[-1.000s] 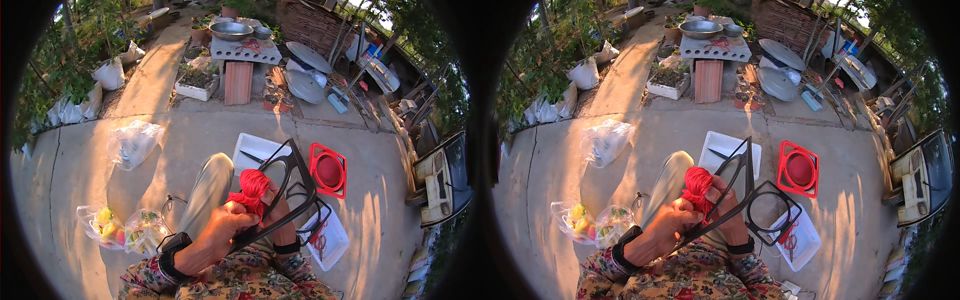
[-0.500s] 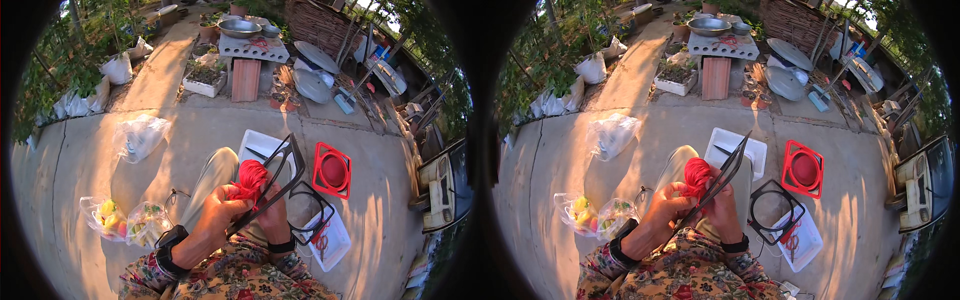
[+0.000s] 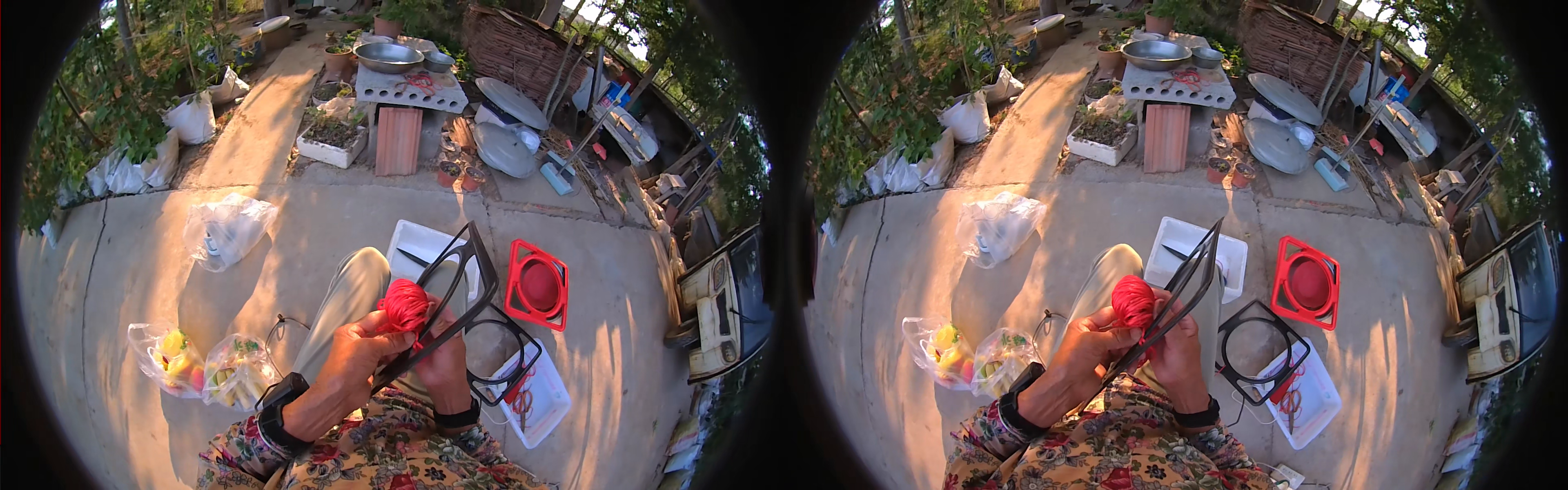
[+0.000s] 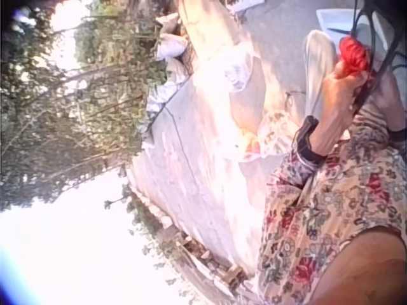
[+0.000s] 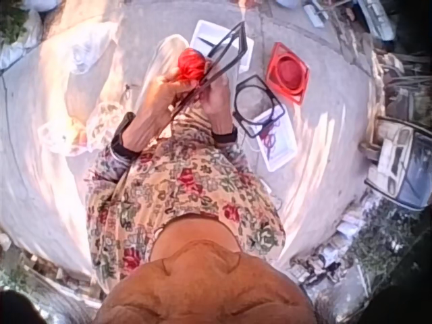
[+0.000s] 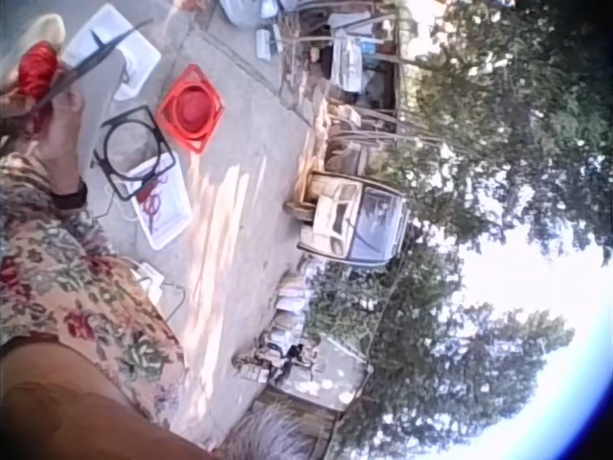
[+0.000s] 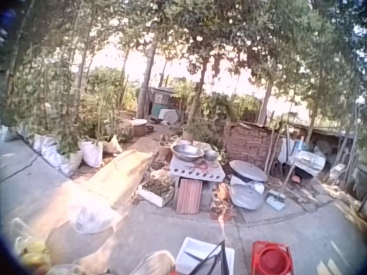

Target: Winding red rope around a black plastic frame.

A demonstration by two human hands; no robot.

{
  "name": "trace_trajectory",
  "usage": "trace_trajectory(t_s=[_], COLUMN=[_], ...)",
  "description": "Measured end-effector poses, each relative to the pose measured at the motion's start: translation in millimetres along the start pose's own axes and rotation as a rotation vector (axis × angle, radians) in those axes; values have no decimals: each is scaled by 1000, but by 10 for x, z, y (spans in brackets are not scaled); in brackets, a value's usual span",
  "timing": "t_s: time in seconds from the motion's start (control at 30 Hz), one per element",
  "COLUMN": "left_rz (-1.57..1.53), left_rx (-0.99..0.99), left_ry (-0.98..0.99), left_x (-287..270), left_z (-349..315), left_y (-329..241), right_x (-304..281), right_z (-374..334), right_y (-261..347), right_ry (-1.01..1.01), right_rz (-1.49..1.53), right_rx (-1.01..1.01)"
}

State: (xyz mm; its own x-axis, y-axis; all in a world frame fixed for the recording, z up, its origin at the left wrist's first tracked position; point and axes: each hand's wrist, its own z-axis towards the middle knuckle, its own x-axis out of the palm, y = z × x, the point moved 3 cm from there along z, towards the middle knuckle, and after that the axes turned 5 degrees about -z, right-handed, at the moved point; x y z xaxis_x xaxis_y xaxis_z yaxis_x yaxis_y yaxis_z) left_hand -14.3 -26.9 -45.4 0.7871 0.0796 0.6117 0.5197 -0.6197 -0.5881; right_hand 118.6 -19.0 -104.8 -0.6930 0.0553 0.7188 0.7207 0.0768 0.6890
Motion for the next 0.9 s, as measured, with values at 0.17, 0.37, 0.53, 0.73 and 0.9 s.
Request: trace_trajectory(t_s=[0.17, 0.37, 0.53, 0.73, 0.9], left_rz=[-70, -123, -109, -108, -145], left_rx=[5, 1, -8, -12, 34], left_ry=[17, 54, 37, 70, 29], left_x=[1, -11, -4, 0, 16], left_z=[-25, -31, -31, -21, -15], left_y=[22, 6, 10, 49, 58], right_x=[31, 32, 384, 797, 734], right_z=[-76, -181, -161, 133, 161], right_y=[49, 687, 1088, 1037, 978], right_ry=[-33, -101, 86, 581, 406], right_rz=[1, -917, -1587, -1763, -1695], right_rx=[-3, -338, -647, -624, -537])
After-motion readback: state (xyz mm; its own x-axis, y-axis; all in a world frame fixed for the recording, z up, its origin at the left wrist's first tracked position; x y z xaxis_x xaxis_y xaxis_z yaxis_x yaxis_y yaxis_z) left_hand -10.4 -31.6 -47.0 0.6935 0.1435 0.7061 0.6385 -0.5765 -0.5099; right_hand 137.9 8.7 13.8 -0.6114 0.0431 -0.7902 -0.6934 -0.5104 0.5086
